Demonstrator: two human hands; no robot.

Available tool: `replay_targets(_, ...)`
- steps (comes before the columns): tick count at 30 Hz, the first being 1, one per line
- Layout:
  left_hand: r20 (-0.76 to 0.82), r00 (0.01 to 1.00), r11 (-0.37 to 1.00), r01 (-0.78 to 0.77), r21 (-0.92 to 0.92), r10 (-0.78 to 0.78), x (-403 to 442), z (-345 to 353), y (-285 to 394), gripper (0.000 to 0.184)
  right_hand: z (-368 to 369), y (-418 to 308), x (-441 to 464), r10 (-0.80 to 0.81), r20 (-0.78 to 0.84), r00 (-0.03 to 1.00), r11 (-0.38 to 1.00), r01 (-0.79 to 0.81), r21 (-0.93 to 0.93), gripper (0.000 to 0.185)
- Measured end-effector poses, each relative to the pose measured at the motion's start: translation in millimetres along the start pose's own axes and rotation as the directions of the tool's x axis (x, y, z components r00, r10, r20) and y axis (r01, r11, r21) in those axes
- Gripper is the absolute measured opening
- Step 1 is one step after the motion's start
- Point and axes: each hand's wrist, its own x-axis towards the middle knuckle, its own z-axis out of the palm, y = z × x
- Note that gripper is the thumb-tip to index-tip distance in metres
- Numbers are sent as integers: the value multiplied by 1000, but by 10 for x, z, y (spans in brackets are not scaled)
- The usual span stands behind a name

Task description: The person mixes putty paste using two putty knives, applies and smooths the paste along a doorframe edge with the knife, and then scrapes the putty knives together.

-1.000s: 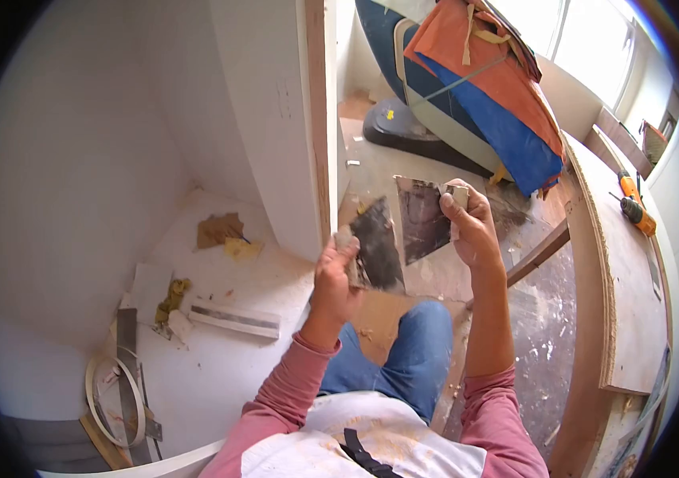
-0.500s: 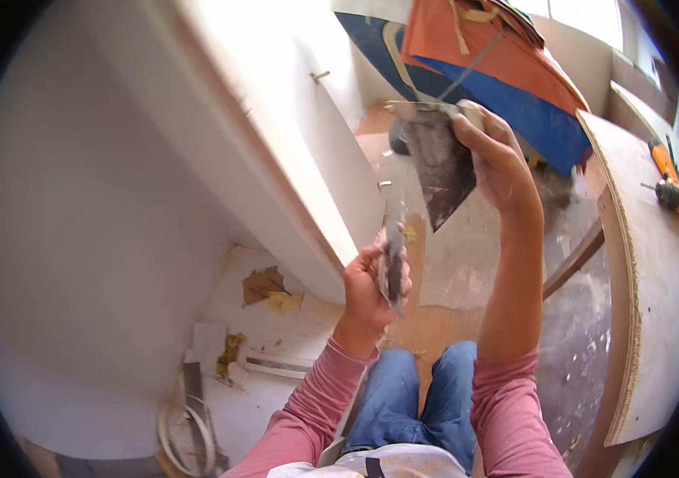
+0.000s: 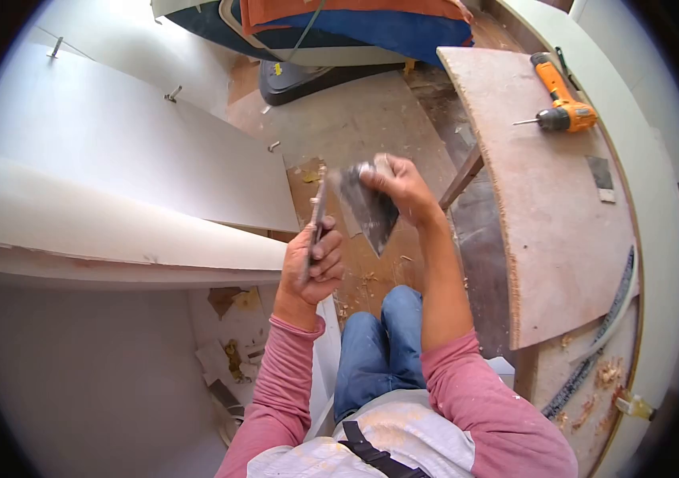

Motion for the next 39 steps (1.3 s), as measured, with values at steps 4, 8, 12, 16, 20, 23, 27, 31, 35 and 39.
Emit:
replay_targets(4, 59, 995, 991, -80, 105, 74, -173, 308, 148, 29, 124, -585, -400, 111, -177, 978, 993, -114, -6, 23)
replay_targets(8, -361, 692, 755, -419, 505, 625, -321, 1014, -97, 26, 393, -1250, -601, -39, -319, 947, 998, 51, 31, 19)
replay_targets(12, -152, 460, 426, -578, 696, 875, -561, 1517, -168, 23, 742, -2080, -940, -259, -219, 941, 873, 130, -471, 24)
replay_targets(16, 72, 371, 173, -586, 791, 926, -705, 1913, -215, 24, 1088, -2525, -1622, -578, 121, 807, 429, 427, -796, 41)
replay_targets(20, 179, 427, 43, -462, 886, 886, -852, 2669, -661, 27, 1267, -2694, -2226, -564, 159, 811, 211, 327, -921, 50)
replay_targets(23, 227, 539, 72, -477, 876, 811, -878, 2807, -868, 28, 1306, -2920, -2623, -559, 121, 820, 161, 251, -954, 55)
replay_targets(27, 243, 581, 98, -492, 865, 777, -900, 3094, -1150, 29, 1200, -3179, -2943, -583, 113, 804, 100, 210, -973, 51)
replay_targets(31, 355, 512, -105, -454, 885, 782, -771, 3250, -1500, 27, 1132, -3225, -3075, -586, 20, 810, 183, 157, -971, 60)
replay_targets(35, 452, 596, -148, -488, 860, 664, -536, 3447, -1841, 27, 922, -3366, -3114, -598, -181, 780, 310, 17, -951, 67)
replay_targets(39, 535, 639, -225, -503, 834, 553, -245, 3624, -2132, 26, 571, -3416, -3134, -628, -266, 732, 355, -35, -934, 68)
